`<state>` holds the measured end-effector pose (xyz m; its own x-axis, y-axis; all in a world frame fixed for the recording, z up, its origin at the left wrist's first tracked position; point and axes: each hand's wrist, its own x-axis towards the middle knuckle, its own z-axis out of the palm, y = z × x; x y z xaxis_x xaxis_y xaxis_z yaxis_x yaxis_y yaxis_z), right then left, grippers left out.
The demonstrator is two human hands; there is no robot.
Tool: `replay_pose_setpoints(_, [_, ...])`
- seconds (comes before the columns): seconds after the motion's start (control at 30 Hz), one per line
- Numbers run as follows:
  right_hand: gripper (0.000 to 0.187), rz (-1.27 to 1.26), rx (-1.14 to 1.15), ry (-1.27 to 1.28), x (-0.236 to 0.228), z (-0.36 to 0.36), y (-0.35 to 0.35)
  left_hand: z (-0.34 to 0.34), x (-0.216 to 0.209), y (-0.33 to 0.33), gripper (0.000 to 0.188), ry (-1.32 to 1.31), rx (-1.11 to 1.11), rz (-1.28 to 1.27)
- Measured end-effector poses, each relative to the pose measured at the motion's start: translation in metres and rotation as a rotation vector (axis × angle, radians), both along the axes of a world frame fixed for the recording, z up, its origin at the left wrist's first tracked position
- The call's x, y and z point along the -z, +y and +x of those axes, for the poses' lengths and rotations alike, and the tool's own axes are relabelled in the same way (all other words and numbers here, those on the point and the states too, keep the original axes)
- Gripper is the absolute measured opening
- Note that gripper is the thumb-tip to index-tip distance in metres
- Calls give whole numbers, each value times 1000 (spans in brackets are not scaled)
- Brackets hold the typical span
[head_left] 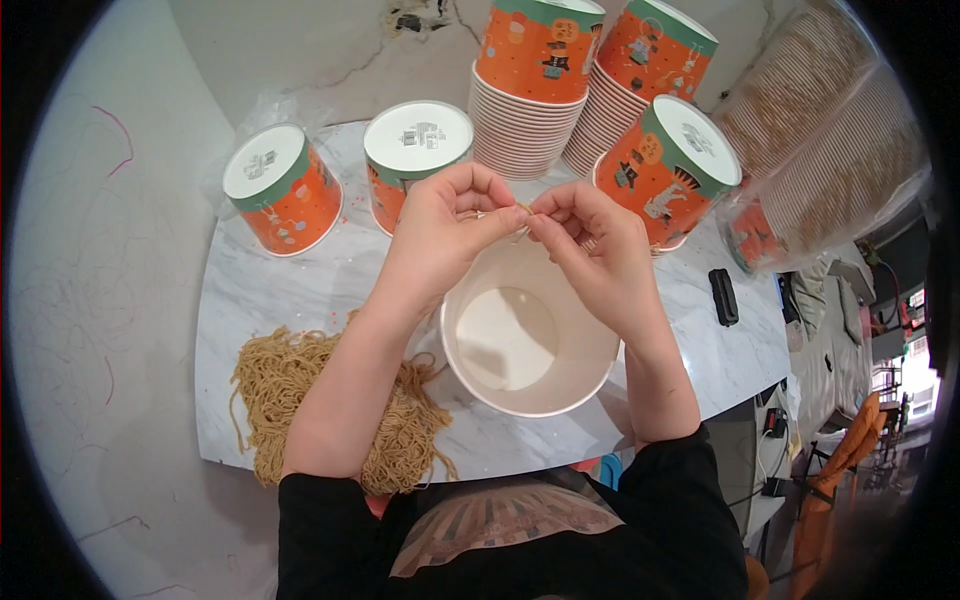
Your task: Attaching handles or strings to paper buckets.
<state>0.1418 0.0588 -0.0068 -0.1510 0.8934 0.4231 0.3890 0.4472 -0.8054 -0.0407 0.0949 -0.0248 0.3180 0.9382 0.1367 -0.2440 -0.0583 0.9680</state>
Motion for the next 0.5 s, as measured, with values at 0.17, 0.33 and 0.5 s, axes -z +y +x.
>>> replay_pose_setpoints(0.17, [12,-64,-60,45,6,6,7,-4,-10,-1,15,9,17,-63])
replay_pose_setpoints(0.33, [15,-220,-166,173,8,8,11,-7,-6,1,12,45,11,-1])
replay_pose_setpoints(0.5, [14,-335,-207,243,4,7,10,-14,-10,1,6,240,-17,144])
